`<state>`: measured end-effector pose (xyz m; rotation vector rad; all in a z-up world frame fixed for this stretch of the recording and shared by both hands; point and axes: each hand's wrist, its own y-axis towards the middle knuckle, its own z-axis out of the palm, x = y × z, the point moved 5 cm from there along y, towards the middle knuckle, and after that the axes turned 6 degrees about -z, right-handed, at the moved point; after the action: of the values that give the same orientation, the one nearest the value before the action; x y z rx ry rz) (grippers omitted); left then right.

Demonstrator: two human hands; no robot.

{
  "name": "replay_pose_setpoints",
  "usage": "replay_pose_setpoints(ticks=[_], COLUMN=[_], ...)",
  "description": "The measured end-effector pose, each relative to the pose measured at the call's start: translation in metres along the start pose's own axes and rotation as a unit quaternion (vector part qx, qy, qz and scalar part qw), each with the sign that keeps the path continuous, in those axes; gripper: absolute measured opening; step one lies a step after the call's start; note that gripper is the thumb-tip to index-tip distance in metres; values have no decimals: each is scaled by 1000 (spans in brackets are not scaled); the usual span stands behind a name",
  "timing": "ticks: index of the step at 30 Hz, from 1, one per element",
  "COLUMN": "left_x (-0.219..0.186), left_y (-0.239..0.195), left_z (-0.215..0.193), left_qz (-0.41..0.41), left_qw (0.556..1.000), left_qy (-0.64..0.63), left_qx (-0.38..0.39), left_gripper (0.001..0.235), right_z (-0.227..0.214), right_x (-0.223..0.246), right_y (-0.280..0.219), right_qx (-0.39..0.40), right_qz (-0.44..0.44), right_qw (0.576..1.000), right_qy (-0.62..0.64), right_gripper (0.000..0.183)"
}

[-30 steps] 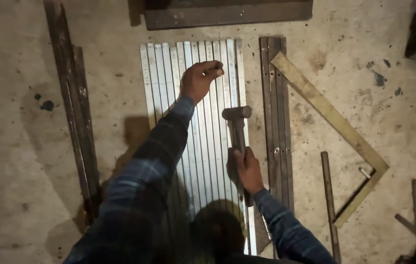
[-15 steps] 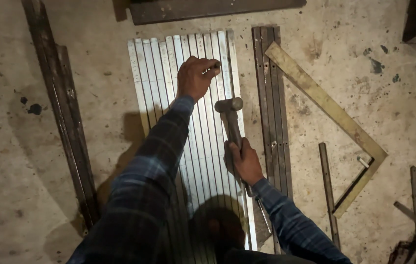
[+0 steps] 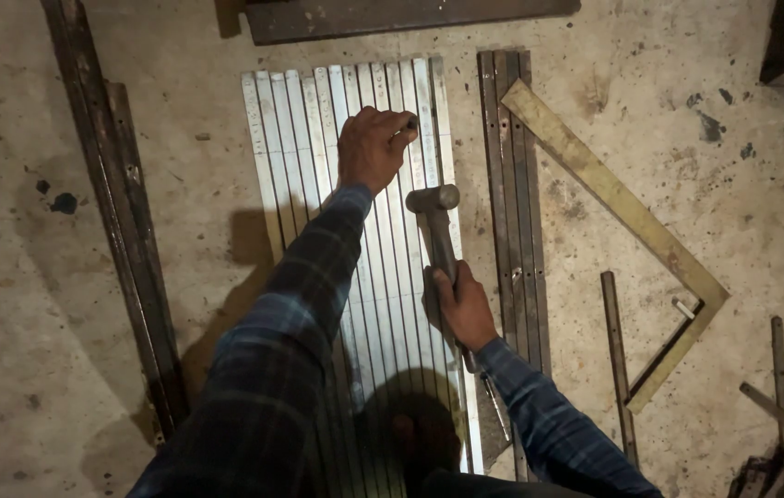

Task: The recorder is using a hammer to straighten or shape thin metal strips on a workshop floor.

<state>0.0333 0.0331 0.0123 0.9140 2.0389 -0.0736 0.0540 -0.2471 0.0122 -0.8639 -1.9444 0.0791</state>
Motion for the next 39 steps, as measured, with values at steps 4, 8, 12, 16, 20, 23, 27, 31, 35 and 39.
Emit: replay_pose_setpoints(ticks=[4, 8, 12, 16, 20, 23, 27, 31, 35, 39], left_x=[-12, -19, -19, -12, -7, -13, 0, 2, 11, 17], left_y=[-4, -9, -11, -9, -17, -13, -12, -12, 4, 12], left_z=[-2, -2, 1, 8, 6, 1, 15, 16, 2, 12], left_qz=[20, 17, 59, 42, 49, 60, 61, 56, -128, -188], left_qw=[998, 997, 996, 998, 998, 997, 996, 995, 975, 968], left_qy=[51, 72, 61, 55, 48, 36, 67, 72, -180, -148], left_qx=[10, 10, -17, -6, -13, -15, 7, 26, 9, 80], left_gripper=[12, 8, 11, 7, 9, 6, 13, 17, 23, 27], right_z=[1, -1, -21, -54, -89, -81, -58, -30, 2, 12], right_x=[-3, -8, 6, 40, 83, 59, 36, -13, -49, -52], right_y=[1, 1, 3, 10, 16, 34, 56, 16, -11, -22], right_qx=[7, 4, 21, -7, -124, -200, -117, -36, -50, -66], right_qz=[14, -5, 84, 17, -86, -228, -142, -4, -16, -19], right_qw=[1000, 1000, 996, 997, 986, 953, 970, 999, 995, 981], right_qy=[1, -3, -24, 76, 76, -12, -158, -23, 87, 183], right_gripper=[40, 43, 44, 48, 43, 41, 49, 49, 49, 42])
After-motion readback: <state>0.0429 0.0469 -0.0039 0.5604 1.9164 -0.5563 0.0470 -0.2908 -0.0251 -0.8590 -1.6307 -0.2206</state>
